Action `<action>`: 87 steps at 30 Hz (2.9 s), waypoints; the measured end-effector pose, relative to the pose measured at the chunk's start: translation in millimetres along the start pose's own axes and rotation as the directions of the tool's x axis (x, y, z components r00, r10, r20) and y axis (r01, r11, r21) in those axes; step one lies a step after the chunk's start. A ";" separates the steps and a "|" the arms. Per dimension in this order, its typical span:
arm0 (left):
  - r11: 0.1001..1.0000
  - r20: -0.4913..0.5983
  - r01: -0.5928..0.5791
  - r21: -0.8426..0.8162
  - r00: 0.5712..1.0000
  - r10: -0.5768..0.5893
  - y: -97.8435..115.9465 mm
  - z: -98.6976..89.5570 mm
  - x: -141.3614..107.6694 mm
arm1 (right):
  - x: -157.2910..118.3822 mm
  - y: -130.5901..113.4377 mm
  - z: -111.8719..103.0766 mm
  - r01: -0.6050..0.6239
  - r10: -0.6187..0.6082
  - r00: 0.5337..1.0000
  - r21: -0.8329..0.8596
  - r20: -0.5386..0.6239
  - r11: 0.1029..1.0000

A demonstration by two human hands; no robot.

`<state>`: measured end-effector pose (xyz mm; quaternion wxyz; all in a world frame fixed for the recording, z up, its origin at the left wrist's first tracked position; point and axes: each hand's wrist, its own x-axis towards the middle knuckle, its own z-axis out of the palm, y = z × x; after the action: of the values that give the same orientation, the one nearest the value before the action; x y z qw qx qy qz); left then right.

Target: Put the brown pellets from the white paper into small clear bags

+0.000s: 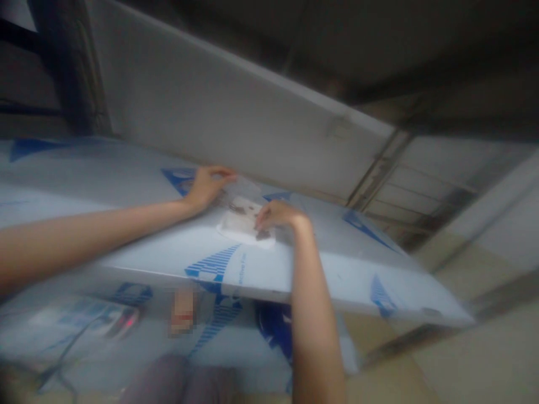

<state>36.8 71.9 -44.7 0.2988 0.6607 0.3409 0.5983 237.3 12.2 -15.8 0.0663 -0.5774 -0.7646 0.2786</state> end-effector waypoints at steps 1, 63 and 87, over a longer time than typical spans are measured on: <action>1.000 0.001 -0.006 0.002 1.000 0.006 0.5 -0.1 -0.3 | 0.8 0.3 0.0 -0.005 0.005 1.000 -0.014 -0.015 1.000; 0.967 0.064 -0.178 0.181 0.984 0.169 11.3 -0.7 -7.8 | 6.2 -28.6 2.3 0.368 -0.239 0.592 -0.006 -0.770 0.930; 0.959 0.241 -0.279 0.045 0.935 0.261 18.3 0.9 -1.9 | 1.9 -34.3 4.7 0.370 -0.087 0.563 0.157 -0.822 0.916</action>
<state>39.3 59.6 -31.3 0.2254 0.7781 0.2328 0.5382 205.7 6.2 -2.8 0.5284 -0.5161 -0.6673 0.0955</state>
